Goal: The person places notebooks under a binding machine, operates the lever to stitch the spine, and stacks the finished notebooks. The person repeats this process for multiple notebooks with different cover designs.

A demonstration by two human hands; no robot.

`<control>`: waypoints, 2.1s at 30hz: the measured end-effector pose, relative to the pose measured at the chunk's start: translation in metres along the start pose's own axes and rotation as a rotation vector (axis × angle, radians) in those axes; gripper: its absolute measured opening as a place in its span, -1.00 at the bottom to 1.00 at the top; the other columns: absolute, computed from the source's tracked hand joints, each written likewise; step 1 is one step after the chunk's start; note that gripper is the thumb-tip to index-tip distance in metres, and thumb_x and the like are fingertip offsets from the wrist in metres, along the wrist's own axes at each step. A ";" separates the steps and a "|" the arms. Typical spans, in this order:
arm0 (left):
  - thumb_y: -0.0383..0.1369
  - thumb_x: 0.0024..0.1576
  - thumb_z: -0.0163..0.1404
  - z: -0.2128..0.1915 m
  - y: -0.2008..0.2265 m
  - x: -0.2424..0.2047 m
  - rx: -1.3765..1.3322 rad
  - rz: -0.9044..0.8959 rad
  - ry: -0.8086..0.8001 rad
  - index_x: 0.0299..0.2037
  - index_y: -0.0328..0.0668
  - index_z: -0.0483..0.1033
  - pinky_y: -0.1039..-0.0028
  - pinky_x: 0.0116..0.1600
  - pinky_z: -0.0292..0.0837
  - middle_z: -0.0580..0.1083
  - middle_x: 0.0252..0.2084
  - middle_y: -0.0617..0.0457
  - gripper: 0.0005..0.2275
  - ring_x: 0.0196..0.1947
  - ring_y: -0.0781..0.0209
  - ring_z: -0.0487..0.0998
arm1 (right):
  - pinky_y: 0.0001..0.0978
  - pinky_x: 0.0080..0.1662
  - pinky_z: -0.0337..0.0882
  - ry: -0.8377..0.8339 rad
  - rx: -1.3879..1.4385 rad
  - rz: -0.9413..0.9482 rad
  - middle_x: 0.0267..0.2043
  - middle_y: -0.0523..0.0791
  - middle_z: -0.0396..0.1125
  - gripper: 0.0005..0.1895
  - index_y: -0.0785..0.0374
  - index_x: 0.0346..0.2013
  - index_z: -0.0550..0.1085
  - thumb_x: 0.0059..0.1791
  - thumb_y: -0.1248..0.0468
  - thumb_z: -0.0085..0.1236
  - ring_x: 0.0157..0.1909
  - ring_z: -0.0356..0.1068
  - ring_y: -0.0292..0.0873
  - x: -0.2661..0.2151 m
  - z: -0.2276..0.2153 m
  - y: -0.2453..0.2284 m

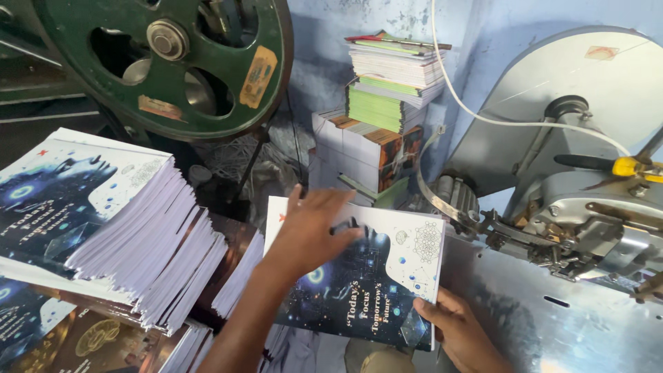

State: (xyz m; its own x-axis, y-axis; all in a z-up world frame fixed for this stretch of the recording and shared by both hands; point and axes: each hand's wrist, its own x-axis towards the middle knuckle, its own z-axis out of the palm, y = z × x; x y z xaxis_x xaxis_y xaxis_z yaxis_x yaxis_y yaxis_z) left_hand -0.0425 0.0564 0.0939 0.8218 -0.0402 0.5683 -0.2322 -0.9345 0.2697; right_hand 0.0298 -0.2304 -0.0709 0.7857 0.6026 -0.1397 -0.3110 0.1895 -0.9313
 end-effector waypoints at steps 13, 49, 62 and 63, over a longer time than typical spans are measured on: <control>-0.33 0.02 0.20 0.026 0.023 0.005 -0.006 0.106 0.023 0.03 -0.03 0.55 -0.09 0.46 -0.04 0.51 0.15 0.10 -0.66 0.26 0.11 0.44 | -0.24 0.08 0.42 0.083 0.108 0.062 0.11 -0.02 0.48 -0.48 0.39 0.26 0.41 0.01 0.28 0.08 0.08 0.44 -0.21 -0.003 -0.012 0.009; -0.50 -0.03 0.13 0.021 0.047 0.006 -0.044 0.264 0.142 -0.20 -0.15 0.51 0.05 0.29 0.21 0.42 -0.16 -0.03 -0.80 0.02 -0.07 0.44 | -0.25 0.07 0.42 0.087 0.154 -0.007 0.11 -0.01 0.47 -0.49 0.43 0.25 0.42 0.01 0.28 0.10 0.07 0.43 -0.21 0.000 -0.018 0.012; -0.02 -0.05 0.26 -0.020 -0.001 0.008 0.109 -0.083 0.064 -0.26 -0.10 0.61 0.10 0.08 0.21 0.61 -0.28 -0.02 -0.64 -0.20 0.01 0.59 | -0.23 0.14 0.37 0.084 0.085 0.026 0.16 0.02 0.48 -0.50 0.42 0.24 0.44 0.01 0.28 0.08 0.14 0.42 -0.17 -0.003 -0.022 -0.003; -0.02 -0.07 0.27 -0.023 -0.006 0.007 0.117 -0.120 0.079 -0.27 -0.09 0.62 0.10 0.06 0.25 0.62 -0.30 -0.01 -0.64 -0.22 0.03 0.61 | -0.19 0.11 0.40 0.093 0.101 0.061 0.14 0.04 0.48 -0.50 0.42 0.24 0.44 0.01 0.27 0.08 0.12 0.43 -0.14 -0.004 -0.022 -0.005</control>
State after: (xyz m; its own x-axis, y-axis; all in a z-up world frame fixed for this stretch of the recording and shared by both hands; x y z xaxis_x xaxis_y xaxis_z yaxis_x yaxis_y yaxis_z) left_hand -0.0471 0.0696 0.1144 0.7955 0.0975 0.5981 -0.0692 -0.9659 0.2495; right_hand 0.0399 -0.2509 -0.0730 0.8083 0.5420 -0.2299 -0.4082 0.2345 -0.8823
